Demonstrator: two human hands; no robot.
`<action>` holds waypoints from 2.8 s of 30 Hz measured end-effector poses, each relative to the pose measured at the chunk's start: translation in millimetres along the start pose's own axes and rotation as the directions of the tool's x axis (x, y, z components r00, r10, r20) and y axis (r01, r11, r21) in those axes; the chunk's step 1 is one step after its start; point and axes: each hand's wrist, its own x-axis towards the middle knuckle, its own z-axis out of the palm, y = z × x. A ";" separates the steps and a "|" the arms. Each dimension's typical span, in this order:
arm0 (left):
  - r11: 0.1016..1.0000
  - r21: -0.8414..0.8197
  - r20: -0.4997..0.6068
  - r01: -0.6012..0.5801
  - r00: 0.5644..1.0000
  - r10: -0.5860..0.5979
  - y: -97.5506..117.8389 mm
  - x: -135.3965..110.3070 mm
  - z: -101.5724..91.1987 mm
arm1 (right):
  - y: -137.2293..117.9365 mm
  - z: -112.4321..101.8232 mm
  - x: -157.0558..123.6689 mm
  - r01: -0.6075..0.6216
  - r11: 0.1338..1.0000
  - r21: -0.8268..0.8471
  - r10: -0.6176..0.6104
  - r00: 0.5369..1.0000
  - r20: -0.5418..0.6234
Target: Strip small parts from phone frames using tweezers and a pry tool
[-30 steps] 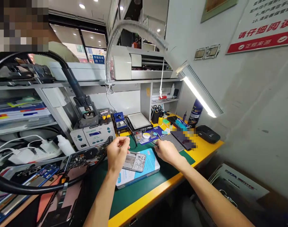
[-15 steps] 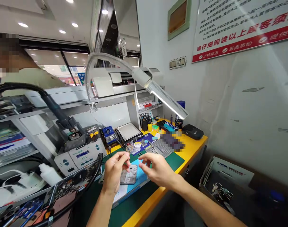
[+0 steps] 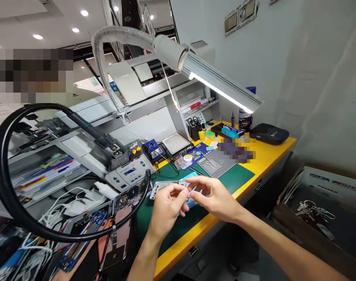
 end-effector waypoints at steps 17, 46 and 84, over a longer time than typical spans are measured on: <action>0.748 0.657 0.034 -0.099 0.994 0.102 -9.5 10.6 -66.0 | 11.7 -27.9 -0.8 -0.294 0.909 0.295 0.302 0.953 0.018; -0.081 0.904 0.408 -0.421 0.788 0.462 10.7 -38.4 -62.3 | -11.6 -5.8 0.9 -0.205 0.927 0.315 0.185 0.978 0.092; 0.628 0.765 -0.253 -0.142 0.830 0.497 26.5 -134.4 -56.2 | -63.3 -7.8 -33.8 -0.267 0.927 0.264 0.197 0.944 0.264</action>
